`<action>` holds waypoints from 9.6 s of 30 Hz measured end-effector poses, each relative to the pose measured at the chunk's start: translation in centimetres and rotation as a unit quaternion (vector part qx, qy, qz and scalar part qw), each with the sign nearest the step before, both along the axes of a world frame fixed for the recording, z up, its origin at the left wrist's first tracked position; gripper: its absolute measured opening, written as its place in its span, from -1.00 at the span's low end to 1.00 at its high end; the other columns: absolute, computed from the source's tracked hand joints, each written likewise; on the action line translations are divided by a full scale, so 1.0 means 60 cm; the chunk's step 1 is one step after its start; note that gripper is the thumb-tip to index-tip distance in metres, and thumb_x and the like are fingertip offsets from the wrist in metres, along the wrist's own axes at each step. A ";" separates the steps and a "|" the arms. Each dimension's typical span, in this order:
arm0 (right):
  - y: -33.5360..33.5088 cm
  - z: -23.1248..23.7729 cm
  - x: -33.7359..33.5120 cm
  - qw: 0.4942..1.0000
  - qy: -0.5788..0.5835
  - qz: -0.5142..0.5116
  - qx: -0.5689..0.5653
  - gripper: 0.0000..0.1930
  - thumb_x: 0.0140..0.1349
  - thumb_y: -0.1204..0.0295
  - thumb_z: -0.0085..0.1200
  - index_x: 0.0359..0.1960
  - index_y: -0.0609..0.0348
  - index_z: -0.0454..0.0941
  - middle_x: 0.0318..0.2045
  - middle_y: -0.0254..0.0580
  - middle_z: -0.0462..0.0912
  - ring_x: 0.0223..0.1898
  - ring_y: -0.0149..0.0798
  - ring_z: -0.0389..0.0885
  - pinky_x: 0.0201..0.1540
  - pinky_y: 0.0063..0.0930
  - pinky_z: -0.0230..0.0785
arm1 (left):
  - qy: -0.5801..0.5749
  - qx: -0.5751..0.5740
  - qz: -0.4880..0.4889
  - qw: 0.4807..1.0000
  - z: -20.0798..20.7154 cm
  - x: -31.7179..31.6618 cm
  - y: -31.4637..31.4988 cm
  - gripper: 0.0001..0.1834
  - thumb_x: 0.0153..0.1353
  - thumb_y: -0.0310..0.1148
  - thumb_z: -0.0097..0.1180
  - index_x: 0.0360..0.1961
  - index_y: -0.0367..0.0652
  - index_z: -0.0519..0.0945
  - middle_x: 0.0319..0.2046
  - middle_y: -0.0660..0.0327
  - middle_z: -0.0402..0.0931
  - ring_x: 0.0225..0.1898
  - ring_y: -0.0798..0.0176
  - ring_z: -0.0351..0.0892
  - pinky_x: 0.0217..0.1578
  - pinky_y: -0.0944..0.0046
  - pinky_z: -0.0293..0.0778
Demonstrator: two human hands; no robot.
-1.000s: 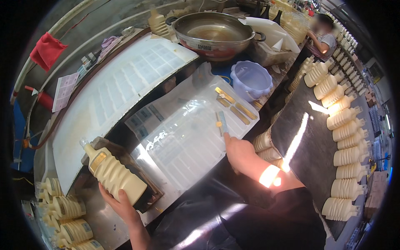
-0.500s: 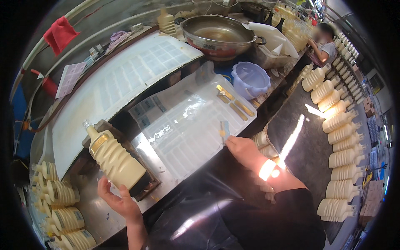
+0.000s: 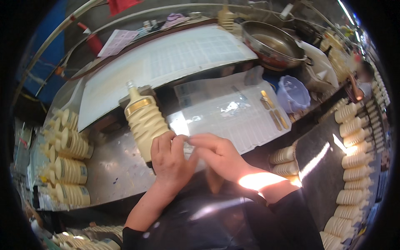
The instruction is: The person repeatedly applies rectangular labels to the necks of cream-colored plastic bottles. They pick up a label, align it on the bottle neck, smooth it down with their fingers, and then place the bottle aside. The process is repeated for multiple bottles in a continuous loop.
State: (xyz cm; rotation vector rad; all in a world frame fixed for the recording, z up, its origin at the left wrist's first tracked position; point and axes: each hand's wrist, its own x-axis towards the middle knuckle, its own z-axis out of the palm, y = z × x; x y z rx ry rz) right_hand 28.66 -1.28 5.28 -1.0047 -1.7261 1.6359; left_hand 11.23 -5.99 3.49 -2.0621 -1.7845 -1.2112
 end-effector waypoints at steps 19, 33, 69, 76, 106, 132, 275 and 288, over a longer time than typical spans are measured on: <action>0.049 -0.033 -0.119 0.990 -0.094 0.088 -0.064 -0.81 0.39 0.35 0.24 -0.28 0.24 0.63 -0.43 -0.43 0.65 -0.41 -0.60 0.52 -0.37 -0.60 0.40 | -0.644 -0.057 0.100 0.757 -0.075 -0.094 -0.103 -0.95 0.33 -0.53 0.26 -0.26 -0.29 0.65 -0.33 0.35 0.56 -0.30 0.51 0.42 -0.21 0.45 0.34; 0.076 -0.073 -0.148 0.984 -0.155 0.043 0.071 -0.74 0.30 0.31 0.33 -0.39 0.27 0.62 -0.52 -0.40 0.60 -0.46 -0.56 0.50 -0.39 -0.58 0.40 | -0.633 -0.021 0.096 0.768 -0.138 -0.111 -0.089 -0.93 0.31 -0.56 0.27 -0.25 -0.22 0.59 -0.21 0.31 0.56 -0.17 0.45 0.46 -0.01 0.39 0.37; 0.079 -0.103 -0.130 0.988 -0.015 0.092 -0.123 -0.52 0.48 0.26 0.07 0.37 0.15 0.48 -0.43 -0.43 0.62 -0.44 -0.55 0.51 -0.38 -0.58 0.43 | -0.682 -0.035 0.016 0.731 -0.152 -0.120 -0.074 -0.56 0.48 -0.42 0.12 0.32 -0.21 0.40 0.16 0.17 0.47 0.19 0.30 0.44 0.29 0.25 0.32; 0.068 -0.118 -0.136 0.993 -0.054 0.073 -0.075 -0.46 0.40 0.23 0.18 0.37 0.12 0.48 -0.43 -0.35 0.62 -0.40 -0.52 0.53 -0.31 -0.53 0.45 | -0.672 -0.041 0.017 0.740 -0.148 -0.112 -0.074 -0.48 0.43 -0.40 0.20 0.36 -0.19 0.37 0.17 0.18 0.45 0.19 0.29 0.40 0.31 0.24 0.30; 0.059 -0.064 -0.178 0.963 -0.238 -0.020 0.127 -0.23 0.05 0.00 0.37 0.22 0.21 0.43 -0.49 -0.33 0.42 -0.46 -0.32 0.48 -0.35 -0.39 0.38 | -0.654 -0.074 0.068 0.750 -0.120 -0.106 -0.062 -0.36 0.25 -0.38 0.40 0.28 -0.21 0.36 0.04 0.29 0.41 -0.11 0.45 0.30 0.03 0.41 0.37; 0.064 -0.087 -0.162 0.980 -0.184 0.009 0.074 -0.30 0.17 0.06 0.40 0.26 0.21 0.48 -0.50 -0.46 0.40 -0.44 -0.51 0.38 -0.36 -0.53 0.30 | -0.648 -0.072 0.062 0.756 -0.135 -0.110 -0.063 -0.43 0.33 -0.31 0.33 0.25 -0.24 0.35 0.05 0.26 0.38 -0.06 0.45 0.31 0.04 0.36 0.40; 0.073 -0.127 -0.132 0.987 -0.017 0.103 -0.123 -0.42 0.40 0.12 0.16 0.36 0.16 0.46 0.02 -0.02 0.73 0.02 -0.22 0.69 0.12 -0.32 0.48 | -0.441 -0.065 0.119 0.887 -0.178 -0.112 -0.047 -0.30 0.56 0.00 -0.24 0.44 -0.41 0.22 0.32 -0.14 0.25 0.36 -0.08 0.16 0.42 -0.04 0.02; 0.121 -0.105 -0.103 0.980 -0.051 0.054 -0.182 -0.63 0.51 0.22 0.03 0.13 0.22 0.63 -0.15 -0.28 0.68 -0.18 -0.43 0.60 -0.06 -0.52 0.48 | -0.391 -0.129 0.122 0.903 -0.162 -0.133 -0.059 -0.40 0.58 -0.11 -0.29 0.40 -0.38 0.32 0.26 -0.12 0.37 0.32 -0.09 0.25 0.39 0.01 0.11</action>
